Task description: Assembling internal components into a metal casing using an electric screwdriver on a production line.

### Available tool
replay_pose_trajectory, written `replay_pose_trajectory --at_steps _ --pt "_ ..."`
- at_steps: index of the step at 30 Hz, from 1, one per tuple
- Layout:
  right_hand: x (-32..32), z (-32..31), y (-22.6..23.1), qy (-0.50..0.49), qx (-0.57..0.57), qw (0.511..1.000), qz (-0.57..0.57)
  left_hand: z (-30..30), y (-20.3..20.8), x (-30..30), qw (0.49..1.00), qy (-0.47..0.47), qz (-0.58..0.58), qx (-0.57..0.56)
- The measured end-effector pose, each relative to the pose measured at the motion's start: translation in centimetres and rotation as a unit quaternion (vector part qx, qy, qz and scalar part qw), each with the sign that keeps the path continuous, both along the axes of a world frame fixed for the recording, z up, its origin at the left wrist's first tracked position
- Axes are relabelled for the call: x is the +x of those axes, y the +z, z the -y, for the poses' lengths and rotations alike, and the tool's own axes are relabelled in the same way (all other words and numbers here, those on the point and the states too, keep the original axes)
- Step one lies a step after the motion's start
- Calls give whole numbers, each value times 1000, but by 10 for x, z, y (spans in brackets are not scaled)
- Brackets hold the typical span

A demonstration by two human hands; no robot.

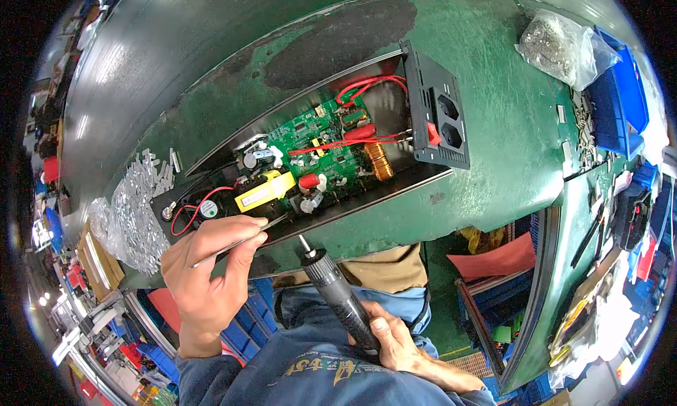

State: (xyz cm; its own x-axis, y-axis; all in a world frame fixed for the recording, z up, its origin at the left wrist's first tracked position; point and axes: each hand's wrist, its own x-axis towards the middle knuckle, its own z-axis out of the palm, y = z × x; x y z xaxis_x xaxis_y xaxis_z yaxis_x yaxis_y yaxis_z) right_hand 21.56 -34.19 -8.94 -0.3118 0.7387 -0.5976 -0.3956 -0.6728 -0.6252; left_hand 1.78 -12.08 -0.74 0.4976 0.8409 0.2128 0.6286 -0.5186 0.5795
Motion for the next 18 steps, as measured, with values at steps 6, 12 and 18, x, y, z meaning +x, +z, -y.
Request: replay_pose_trajectory --at_steps 6,12,18 --pt "-1 -8 3 -1 -8 1000 -16 1 1 -1 1000 -2 14 -23" --pt "-3 -7 5 -13 -41 999 -20 2 2 -3 999 5 25 -40" --pt "-3 -6 4 -10 -24 1000 10 5 14 -4 981 71 172 -46"
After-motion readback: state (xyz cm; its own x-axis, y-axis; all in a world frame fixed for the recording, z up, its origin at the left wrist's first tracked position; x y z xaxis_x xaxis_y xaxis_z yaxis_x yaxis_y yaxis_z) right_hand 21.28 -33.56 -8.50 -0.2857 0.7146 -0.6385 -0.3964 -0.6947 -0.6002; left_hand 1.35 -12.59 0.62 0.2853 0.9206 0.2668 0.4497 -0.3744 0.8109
